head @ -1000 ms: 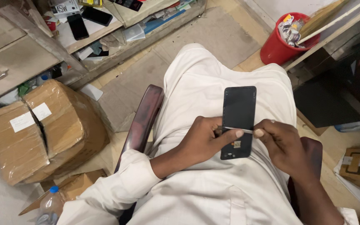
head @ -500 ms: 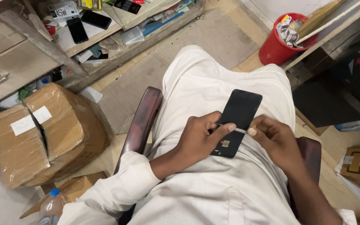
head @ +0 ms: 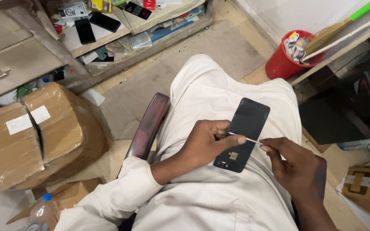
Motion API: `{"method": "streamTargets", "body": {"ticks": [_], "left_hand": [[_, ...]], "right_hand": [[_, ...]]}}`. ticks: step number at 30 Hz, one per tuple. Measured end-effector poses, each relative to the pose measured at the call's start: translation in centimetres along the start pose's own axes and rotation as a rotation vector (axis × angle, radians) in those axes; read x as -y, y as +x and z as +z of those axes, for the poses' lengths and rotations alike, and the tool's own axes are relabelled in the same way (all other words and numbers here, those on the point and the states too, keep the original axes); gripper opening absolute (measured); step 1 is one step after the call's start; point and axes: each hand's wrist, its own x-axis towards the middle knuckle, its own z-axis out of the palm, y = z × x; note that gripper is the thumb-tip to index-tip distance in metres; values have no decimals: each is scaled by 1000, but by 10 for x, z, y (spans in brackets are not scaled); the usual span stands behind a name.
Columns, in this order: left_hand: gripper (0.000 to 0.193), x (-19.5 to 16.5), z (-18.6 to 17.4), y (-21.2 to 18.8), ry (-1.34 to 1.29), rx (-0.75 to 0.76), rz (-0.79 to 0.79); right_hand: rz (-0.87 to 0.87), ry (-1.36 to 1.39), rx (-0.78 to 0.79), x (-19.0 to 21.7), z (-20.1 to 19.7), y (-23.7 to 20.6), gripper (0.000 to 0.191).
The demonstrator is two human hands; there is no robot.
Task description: The person sits in a chair with a smartphone resting on their lap and pries along the edge of the phone's back cover using a thin metal tool, working around the seam. They briefly reach up to a shelf and a glass display counter, then resume prying the cover and press along its edges by hand.
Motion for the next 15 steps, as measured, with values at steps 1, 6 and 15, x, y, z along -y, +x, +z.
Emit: {"method": "streamTargets", "body": {"ticks": [1,6,15], "left_hand": [[12,-1,0,-1,-23,15,-2],[19,-3,-7,-4,223,27,49],[29,-1,-3,-4,304,-53,107]], "right_hand": [[33,28,31,-4,3,-2,9],[365,621,269,-41,24,-5,23],[751,1213,690,-74,30,2,39]]}}
